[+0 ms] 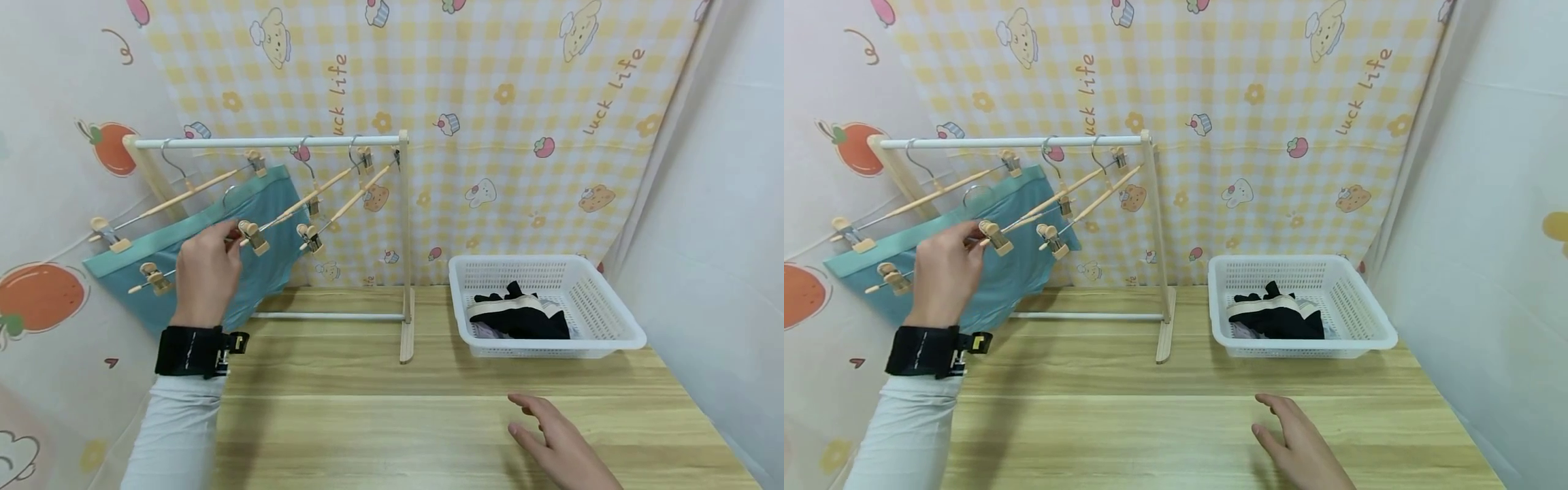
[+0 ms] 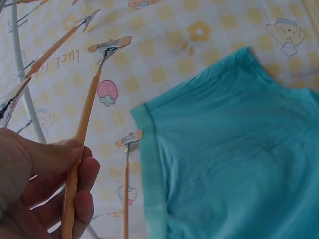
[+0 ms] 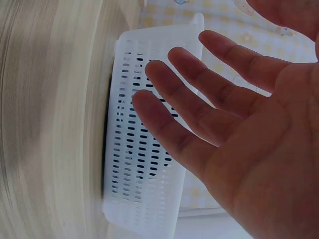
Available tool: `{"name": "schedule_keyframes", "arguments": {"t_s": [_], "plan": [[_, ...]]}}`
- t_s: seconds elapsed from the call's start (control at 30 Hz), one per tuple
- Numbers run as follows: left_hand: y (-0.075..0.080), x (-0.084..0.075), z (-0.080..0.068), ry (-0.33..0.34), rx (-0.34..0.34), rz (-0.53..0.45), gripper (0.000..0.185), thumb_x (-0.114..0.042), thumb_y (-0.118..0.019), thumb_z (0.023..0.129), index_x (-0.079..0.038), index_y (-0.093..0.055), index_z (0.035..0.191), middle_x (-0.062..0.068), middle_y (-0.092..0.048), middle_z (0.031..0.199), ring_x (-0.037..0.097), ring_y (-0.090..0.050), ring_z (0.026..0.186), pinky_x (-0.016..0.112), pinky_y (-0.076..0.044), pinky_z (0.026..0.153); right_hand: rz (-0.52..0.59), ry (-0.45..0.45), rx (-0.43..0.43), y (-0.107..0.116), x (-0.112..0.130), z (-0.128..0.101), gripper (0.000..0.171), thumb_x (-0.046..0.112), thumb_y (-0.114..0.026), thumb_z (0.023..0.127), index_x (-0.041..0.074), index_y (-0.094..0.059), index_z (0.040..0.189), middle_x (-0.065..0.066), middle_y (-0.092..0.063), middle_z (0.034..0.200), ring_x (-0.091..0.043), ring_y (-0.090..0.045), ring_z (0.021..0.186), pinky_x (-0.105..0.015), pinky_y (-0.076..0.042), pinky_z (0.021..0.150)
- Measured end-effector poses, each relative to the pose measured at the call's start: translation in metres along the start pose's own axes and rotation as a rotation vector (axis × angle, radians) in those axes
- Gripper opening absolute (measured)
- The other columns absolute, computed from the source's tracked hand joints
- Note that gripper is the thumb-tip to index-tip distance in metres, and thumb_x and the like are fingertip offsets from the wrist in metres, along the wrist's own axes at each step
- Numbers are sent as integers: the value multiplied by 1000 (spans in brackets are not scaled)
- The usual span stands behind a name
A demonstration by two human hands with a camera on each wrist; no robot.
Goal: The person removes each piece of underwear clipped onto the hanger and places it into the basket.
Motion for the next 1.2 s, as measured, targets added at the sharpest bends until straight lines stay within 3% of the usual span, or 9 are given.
{"name": "schedule_keyframes", "arguments": {"t_s": [0.27, 0.4, 0.67, 0.9, 1.2], "plan": [[4, -4, 27, -79, 1, -1, 25, 5, -59, 108, 9, -72, 129, 34, -75, 111, 49, -72, 97, 59, -59, 87, 12, -34, 59, 0, -1, 3, 43, 23, -75, 103, 7, -66, 142, -3, -68, 142, -23, -65, 127, -37, -62, 93], [6, -8, 40, -97, 22, 3, 19, 3, -64, 106, 10, -73, 121, 35, -75, 109, 50, -72, 97, 59, -59, 86, 4, -49, 75, 0, -2, 3, 44, 24, -75, 103, 6, -66, 143, -4, -68, 143, -25, -65, 129, -36, -61, 95], [10, -15, 69, -137, 39, 31, 12, 1, -67, 105, 10, -74, 109, 34, -76, 101, 52, -73, 92, 62, -58, 82, -23, -26, 32, -2, -4, 0, 42, 22, -77, 101, 7, -68, 140, -2, -69, 140, -23, -66, 126, -34, -61, 95], [7, -21, 81, -144, 64, 50, 18, 3, -61, 107, 13, -74, 115, 38, -74, 104, 54, -72, 92, 62, -59, 82, -32, -38, 59, 0, -2, 0, 43, 23, -76, 102, 7, -67, 140, -3, -69, 140, -30, -69, 123, -40, -60, 97], [-4, -20, 90, -96, 139, 32, 20, 6, -63, 105, 15, -72, 120, 39, -73, 112, 54, -72, 99, 63, -59, 84, -14, -73, 121, 4, 0, 1, 46, 25, -75, 103, 4, -64, 144, -8, -67, 143, -33, -68, 125, -43, -59, 99]]}}
Point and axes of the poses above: each hand's wrist, its own z-axis towards the middle knuckle, its own y-axis out of the back of the hand, x = y × z, the point moved 1 cm from there along z, towards the middle knuckle
